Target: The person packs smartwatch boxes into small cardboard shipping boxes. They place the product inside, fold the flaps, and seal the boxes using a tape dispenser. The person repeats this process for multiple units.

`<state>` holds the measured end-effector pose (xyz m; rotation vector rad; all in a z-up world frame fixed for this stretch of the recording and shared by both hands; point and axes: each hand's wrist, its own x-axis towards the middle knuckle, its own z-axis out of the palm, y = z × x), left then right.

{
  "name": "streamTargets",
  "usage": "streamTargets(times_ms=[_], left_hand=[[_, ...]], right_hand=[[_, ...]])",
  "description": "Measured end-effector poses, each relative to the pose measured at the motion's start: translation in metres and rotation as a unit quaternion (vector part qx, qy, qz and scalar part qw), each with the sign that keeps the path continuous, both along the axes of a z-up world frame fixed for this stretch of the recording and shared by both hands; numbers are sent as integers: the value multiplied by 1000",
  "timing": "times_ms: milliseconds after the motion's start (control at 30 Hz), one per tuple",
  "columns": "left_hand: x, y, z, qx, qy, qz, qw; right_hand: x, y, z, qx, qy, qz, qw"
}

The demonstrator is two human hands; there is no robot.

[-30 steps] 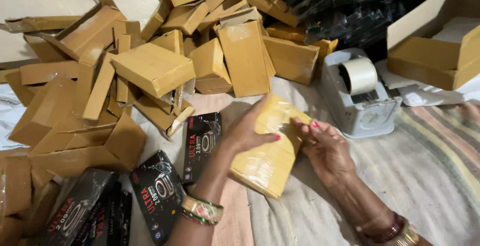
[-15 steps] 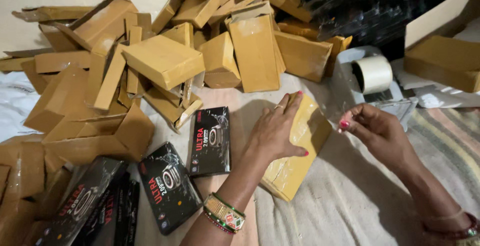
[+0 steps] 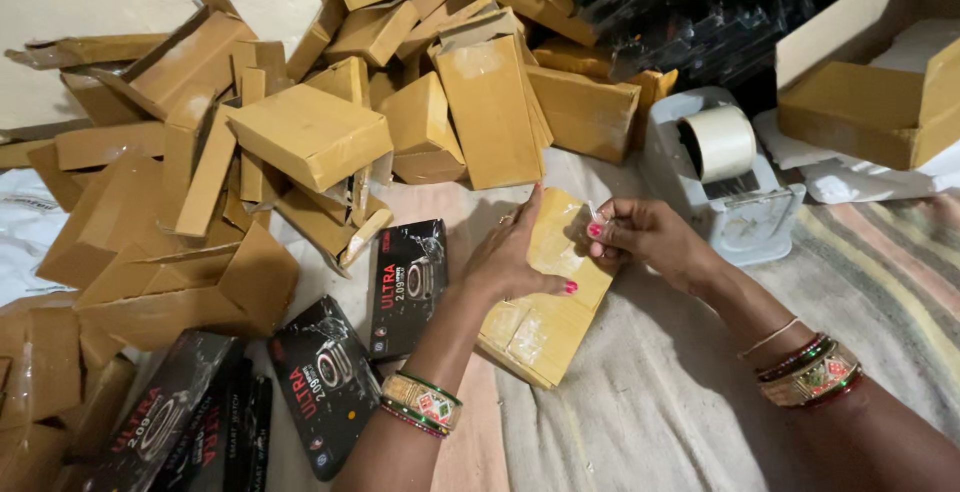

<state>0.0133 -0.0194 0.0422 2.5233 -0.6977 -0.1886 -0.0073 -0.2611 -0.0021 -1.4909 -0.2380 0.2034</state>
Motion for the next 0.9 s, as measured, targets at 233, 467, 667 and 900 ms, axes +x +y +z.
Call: streamTargets(times_ms=[233,467,667,900], left_hand=[[0,1,-1,5,12,11,1000],[-5,-3,6,14,14,16,1000],[-6,0,5,9,8,16,1000],[-6,0,4,-21,1,-6,1000]], right_hand=[[-13,37,35,-290,-56,-103,950],[-25,58,49,-493,-132,-204,835],[-27,53,44,-533,-184,-315,763],[-33,37,36,-565,-70,-284,771]])
